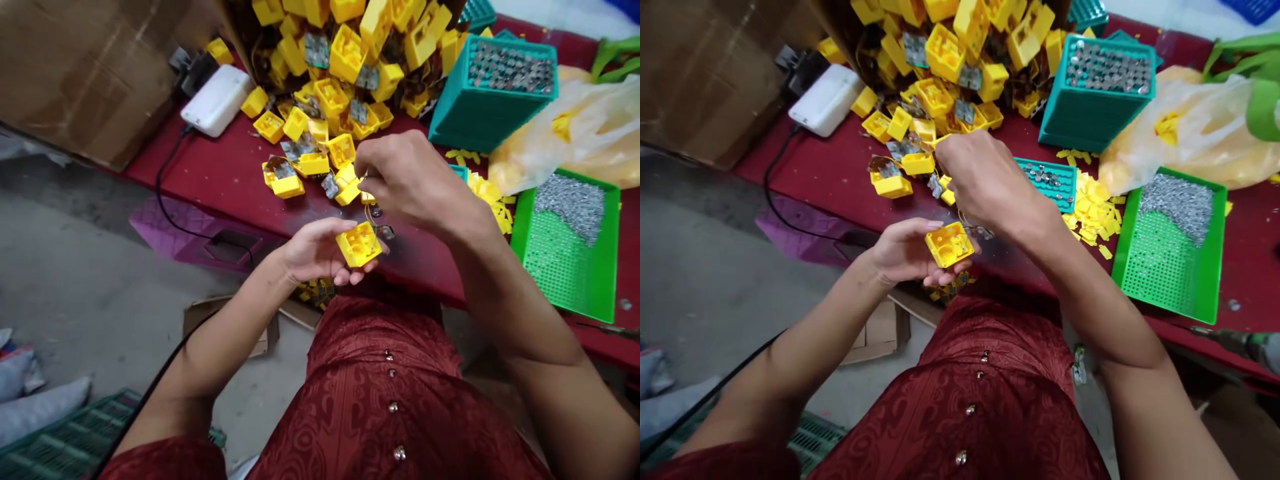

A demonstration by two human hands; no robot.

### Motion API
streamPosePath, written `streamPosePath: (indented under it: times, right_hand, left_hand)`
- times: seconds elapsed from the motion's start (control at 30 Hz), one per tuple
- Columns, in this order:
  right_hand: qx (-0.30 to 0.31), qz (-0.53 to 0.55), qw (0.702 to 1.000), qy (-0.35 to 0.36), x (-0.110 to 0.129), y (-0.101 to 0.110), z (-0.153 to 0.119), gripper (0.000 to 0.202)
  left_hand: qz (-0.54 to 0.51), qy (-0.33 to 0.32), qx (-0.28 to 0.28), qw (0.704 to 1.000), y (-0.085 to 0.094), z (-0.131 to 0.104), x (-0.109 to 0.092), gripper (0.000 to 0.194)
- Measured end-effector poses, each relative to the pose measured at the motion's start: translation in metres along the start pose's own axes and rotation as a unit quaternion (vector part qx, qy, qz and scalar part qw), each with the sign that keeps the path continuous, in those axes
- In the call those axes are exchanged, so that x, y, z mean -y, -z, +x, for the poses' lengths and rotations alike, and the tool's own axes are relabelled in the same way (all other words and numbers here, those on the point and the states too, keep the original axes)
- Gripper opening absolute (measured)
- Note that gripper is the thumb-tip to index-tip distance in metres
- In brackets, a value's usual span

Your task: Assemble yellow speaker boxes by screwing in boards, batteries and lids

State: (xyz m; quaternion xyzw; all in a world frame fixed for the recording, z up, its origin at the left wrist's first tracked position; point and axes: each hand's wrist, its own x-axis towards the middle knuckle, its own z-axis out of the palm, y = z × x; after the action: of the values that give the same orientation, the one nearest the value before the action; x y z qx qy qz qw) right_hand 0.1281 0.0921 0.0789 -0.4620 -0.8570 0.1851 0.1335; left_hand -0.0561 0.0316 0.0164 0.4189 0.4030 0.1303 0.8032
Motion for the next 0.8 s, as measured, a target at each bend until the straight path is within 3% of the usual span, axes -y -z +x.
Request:
streamPosePath:
  times: [0.1,0.2,0.3,0.37,0.43,0.57,0.67,0.8]
  right_hand:
    - [-0.099,0.076,0.992,-0.032,-0.006,0.0,-0.028,0.009]
    - [-0.202,0.208,0.953,-0.094,-0.025,-0.015,-0.064,0.011]
    - [-0.187,0.36,0.893,-0.196,-0.045,-0.039,-0.092,0.007]
    - [-0.181,0.399,0.868,-0.235,-0.055,-0.056,-0.104,0.007]
    - [-0.222,0.359,0.882,-0.211,-0.061,-0.07,-0.111,0.005]
    - [-0.325,0.088,0.941,-0.042,-0.067,-0.092,-0.126,0.012]
    - [-0.291,-0.026,0.955,0.049,-0.067,-0.101,-0.142,0.013]
    - [-0.241,-0.023,0.968,0.067,-0.069,-0.103,-0.16,0.012]
  left_hand:
    - [-0.146,-0.058,0.027,0.987,-0.008,0.012,0.004,0.058]
    - [-0.253,-0.121,-0.025,0.96,-0.019,0.023,0.011,0.062]
    - [-0.25,-0.142,-0.111,0.951,-0.031,0.028,0.017,0.062]
    - [-0.225,-0.119,-0.125,0.959,-0.038,0.029,0.021,0.058]
    - [-0.206,-0.08,-0.102,0.97,-0.043,0.03,0.023,0.049]
    - [-0.194,-0.03,-0.074,0.978,-0.048,0.035,0.026,0.037]
    - [-0.194,-0.015,-0.078,0.978,-0.049,0.037,0.026,0.041]
    - [-0.194,-0.019,-0.091,0.977,-0.051,0.036,0.025,0.045]
